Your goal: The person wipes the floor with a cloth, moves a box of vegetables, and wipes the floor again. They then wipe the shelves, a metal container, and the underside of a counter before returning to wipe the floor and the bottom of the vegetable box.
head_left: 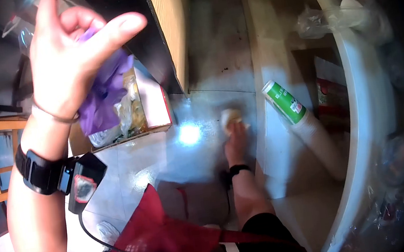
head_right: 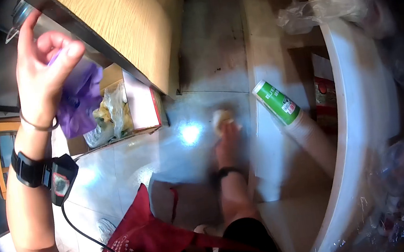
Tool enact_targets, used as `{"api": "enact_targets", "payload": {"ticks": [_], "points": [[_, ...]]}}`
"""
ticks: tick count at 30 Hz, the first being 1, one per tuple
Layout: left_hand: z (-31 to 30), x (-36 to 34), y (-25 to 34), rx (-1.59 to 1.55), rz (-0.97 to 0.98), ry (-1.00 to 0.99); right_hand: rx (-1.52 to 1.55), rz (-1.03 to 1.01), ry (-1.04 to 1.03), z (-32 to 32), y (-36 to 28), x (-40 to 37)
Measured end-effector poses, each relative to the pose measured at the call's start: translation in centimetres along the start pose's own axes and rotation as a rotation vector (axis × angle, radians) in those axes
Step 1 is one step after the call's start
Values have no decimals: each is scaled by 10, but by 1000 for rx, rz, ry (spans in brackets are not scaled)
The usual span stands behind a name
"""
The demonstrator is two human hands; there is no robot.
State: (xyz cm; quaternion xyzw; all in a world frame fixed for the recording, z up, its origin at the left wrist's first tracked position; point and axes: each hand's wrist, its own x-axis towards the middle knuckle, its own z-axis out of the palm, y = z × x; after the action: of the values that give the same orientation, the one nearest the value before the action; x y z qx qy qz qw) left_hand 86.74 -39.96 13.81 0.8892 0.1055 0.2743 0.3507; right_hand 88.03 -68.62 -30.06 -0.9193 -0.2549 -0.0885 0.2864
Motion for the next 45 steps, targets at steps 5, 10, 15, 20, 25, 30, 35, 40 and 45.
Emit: {"api": "enact_targets", "payload": {"ticks": [5,10,15,20,25,30,35,40,45], "points": [[16,10,6,142,-36,57,-130,291,209,48,34,78],[6,7,2,206,-121,40,-162,340,115,63,34,144],[13,1,14,178,-94,29,-122,191,-128,76,24,202],[8,0,17,103,-128,85,-85,-57,-256,120,-24,206],[16,6,23,-56,-157,33,162,-164,-432,108,-48,172],[14,7,18,3,-254,5,213,-7,-344,96,-71,130],[14,8,12,148,-66,110,216,9,-238,80,-87,103],[0,11,24,15,-317,-8,236,-78,-163,70,-91,60],[-39,-35,13,131,-305,-153,614,63,-523,22,-115,-3]]}}
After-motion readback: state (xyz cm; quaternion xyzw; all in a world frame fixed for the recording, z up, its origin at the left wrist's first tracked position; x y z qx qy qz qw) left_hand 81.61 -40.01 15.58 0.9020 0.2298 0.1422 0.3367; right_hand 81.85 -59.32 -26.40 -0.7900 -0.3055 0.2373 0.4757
